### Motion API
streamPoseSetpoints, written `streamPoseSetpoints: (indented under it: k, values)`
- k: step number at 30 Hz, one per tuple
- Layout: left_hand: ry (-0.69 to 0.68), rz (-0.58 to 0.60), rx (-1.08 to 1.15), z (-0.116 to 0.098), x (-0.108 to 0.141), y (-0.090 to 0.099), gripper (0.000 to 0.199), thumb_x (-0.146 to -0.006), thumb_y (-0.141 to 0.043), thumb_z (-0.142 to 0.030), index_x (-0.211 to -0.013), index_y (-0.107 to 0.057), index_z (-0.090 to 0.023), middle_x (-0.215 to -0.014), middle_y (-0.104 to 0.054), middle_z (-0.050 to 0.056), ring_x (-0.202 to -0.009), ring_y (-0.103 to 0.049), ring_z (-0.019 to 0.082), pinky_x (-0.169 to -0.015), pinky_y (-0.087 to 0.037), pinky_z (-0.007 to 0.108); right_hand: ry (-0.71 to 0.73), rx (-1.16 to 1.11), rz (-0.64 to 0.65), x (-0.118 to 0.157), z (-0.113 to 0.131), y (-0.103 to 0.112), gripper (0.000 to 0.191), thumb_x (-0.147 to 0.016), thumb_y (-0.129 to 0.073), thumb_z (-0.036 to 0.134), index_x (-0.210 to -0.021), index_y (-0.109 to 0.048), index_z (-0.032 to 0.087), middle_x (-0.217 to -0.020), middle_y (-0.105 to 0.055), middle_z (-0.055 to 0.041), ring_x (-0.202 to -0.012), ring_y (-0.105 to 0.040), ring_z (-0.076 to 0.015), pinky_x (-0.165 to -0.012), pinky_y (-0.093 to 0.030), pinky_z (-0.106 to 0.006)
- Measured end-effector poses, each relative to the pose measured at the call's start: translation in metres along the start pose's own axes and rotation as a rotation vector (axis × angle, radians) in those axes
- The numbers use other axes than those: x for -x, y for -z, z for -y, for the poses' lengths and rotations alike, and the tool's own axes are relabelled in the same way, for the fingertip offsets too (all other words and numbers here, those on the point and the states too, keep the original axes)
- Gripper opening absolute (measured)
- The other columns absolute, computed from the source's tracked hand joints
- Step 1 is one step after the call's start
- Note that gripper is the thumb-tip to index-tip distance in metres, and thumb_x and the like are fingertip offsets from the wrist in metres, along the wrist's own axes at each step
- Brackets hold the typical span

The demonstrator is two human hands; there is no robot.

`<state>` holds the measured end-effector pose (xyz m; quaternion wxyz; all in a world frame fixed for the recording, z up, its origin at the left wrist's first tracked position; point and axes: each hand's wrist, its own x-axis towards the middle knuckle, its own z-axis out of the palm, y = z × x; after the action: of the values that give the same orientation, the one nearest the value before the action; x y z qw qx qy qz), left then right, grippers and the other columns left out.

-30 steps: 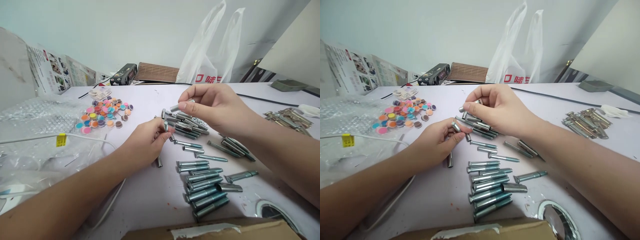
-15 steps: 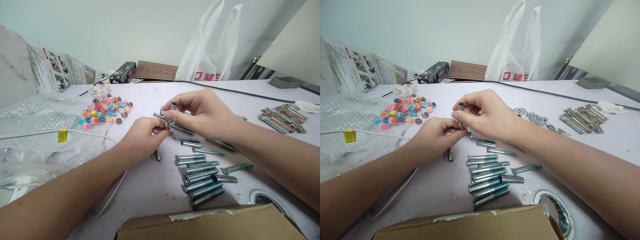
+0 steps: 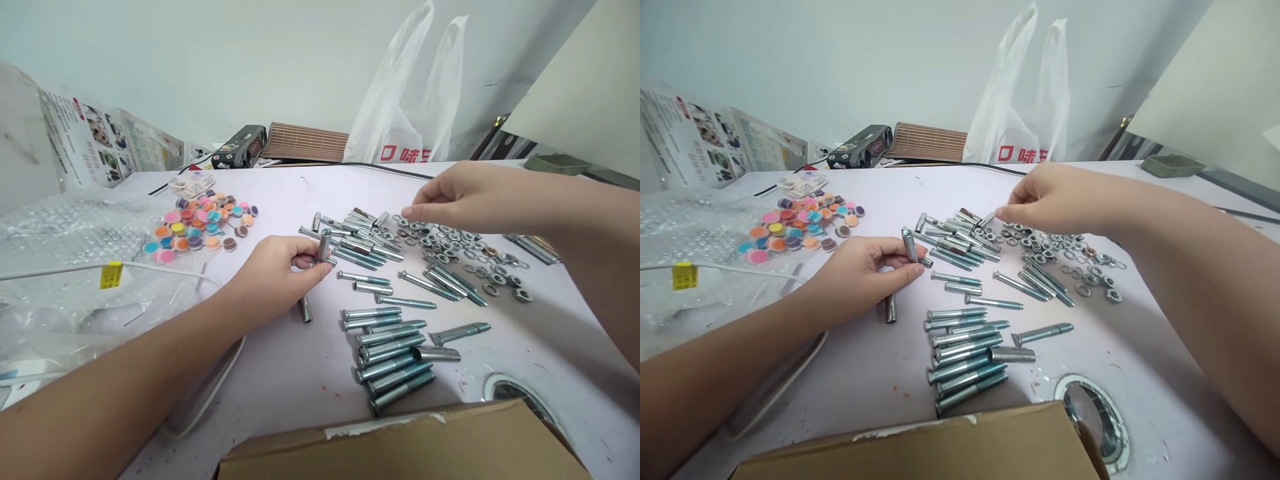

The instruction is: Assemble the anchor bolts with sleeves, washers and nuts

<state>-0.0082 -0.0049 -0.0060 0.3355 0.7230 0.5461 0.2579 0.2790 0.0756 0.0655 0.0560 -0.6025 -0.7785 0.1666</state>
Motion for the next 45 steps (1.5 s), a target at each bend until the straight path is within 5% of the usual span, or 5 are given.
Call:
streamPoseSetpoints:
  k: [7,17,25,33,45]
  values:
    - [0.016,-0.001,0.039,-0.002,0.001,0.002,0.034,-0.087,-0.069,-0.045,-0.110,-0.075,-0.021,-0.083,-0.070,0.000,-0.077,-0.061,0.015,-0.071,-0.044,0.026,-0.096,0.193,0.141,-0.008,-0.034,-0.006,0.042,-0.120,-0.078,0.023,-0.078,-0.075,0.018,-0.082,-0.063,-0.0048,-0.070,-0.062,-0.0294,-0.052,-0.046,-0.035]
    - [0.038,-0.084,0.290,0.001,0.004,-0.001,0.042,-0.085,-0.072,-0.051,-0.110,-0.072,-0.017,-0.097,-0.071,0.007,-0.081,-0.062,0.018,-0.067,-0.046,0.027,0.004,0.181,-0.088,-0.018,-0.026,-0.050,0.035,-0.113,-0.079,0.012,-0.080,-0.072,0.020,-0.063,-0.057,0.0014,-0.060,-0.060,-0.0286,-0.050,-0.041,-0.036]
    - [0.066,-0.046,0.016,-0.003,0.002,0.001,0.026,-0.086,-0.066,-0.043,-0.087,-0.074,-0.018,-0.072,-0.063,0.001,-0.065,-0.050,0.013,-0.060,-0.039,0.026,0.071,0.014,-0.034,-0.017,-0.034,-0.046,0.022,-0.105,-0.071,0.016,-0.083,-0.073,0.021,-0.071,-0.060,-0.0009,-0.053,-0.060,-0.0312,-0.044,-0.040,-0.039]
    - [0.079,-0.093,0.119,-0.005,0.005,0.002,0.043,-0.079,-0.076,-0.046,-0.115,-0.073,-0.023,-0.085,-0.062,0.001,-0.066,-0.052,0.011,-0.061,-0.040,0.024,0.039,0.017,0.037,-0.019,-0.036,-0.048,0.023,-0.107,-0.075,0.010,-0.087,-0.074,0.020,-0.073,-0.062,0.0014,-0.061,-0.061,-0.0295,-0.050,-0.044,-0.037]
    - [0.061,-0.038,0.166,-0.004,0.004,0.001,0.036,-0.086,-0.067,-0.051,-0.102,-0.076,-0.019,-0.067,-0.057,0.001,-0.058,-0.041,0.011,-0.052,-0.032,0.022,0.053,-0.018,0.021,-0.008,-0.016,-0.044,0.014,-0.105,-0.068,0.013,-0.095,-0.075,0.019,-0.063,-0.055,0.0052,-0.047,-0.051,-0.0222,-0.041,-0.035,-0.033]
